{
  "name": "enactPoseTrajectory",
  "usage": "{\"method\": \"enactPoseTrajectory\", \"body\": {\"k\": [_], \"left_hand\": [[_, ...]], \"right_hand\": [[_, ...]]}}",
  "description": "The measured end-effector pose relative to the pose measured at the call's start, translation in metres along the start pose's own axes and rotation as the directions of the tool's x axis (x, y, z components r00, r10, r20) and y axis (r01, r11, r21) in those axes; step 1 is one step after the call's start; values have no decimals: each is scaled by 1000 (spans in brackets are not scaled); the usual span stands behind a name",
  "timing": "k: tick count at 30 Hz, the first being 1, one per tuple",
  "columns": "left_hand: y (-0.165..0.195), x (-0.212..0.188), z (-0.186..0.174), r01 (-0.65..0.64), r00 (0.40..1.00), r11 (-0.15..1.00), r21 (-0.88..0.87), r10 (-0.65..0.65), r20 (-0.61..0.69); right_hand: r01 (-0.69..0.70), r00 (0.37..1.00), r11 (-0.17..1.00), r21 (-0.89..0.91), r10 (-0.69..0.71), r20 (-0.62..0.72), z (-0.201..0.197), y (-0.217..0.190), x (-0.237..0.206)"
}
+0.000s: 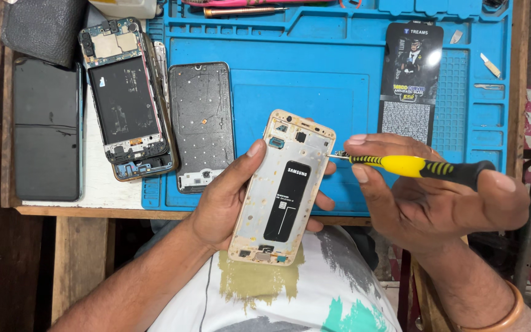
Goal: The person holds a disassembled Samsung smartphone and uses a screwdriver to remove screws from the back of the device. They rotate the phone to access different screw locations and continue unscrewing throughout the clip.
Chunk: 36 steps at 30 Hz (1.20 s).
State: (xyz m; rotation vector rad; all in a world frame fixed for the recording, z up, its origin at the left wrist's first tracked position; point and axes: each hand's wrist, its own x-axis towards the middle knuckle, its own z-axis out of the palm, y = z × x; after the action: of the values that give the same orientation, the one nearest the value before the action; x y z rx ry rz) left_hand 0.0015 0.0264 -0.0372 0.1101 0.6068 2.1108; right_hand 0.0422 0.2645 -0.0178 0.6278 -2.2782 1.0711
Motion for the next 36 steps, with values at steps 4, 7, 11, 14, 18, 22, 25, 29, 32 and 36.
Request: {"method": "enactPoseTrajectory", "body": {"k": [4, 7, 11, 14, 18, 22, 25, 29, 32, 36], "left_hand": [[2, -1, 1, 17, 1000, 1000, 3, -17, 13], [2, -1, 2, 28, 999, 999, 20, -28, 22], [2, -1, 1, 27, 998, 998, 50, -30, 48], [3, -2, 2, 34, 998, 999, 42, -36, 60], [4, -3, 4, 54, 995, 998, -18, -52, 87], [3, -3, 3, 69, 992, 997, -34, -65, 104], [2, -4, 3, 83, 992, 995, -59, -76, 104], [2, -5, 3, 87, 992, 994, -69, -80, 99], [1, -4, 4, 81, 993, 994, -69, -75, 95], [2, -4, 5, 92, 993, 993, -80, -86, 80]], "right_hand": [[23, 999, 999, -33, -24, -33, -1, 5, -6], [27, 998, 999, -35, -29, -57, -3, 8, -7], [26, 997, 999, -29, -28, -68, -9, 10, -10], [-31, 999, 999, -13, 31, -38, -16, 13, -16], [-132, 976, 991, 31, 135, -170, -23, 28, -28], [-208, 944, 971, 116, 230, -236, -25, 41, -35], [-215, 937, 956, 198, 259, -232, -25, 39, -35], [-226, 939, 958, 175, 262, -222, -24, 27, -26], [-238, 941, 955, 177, 272, -200, -24, 15, -18], [-258, 939, 943, 209, 296, -175, -21, 5, -13]]}}
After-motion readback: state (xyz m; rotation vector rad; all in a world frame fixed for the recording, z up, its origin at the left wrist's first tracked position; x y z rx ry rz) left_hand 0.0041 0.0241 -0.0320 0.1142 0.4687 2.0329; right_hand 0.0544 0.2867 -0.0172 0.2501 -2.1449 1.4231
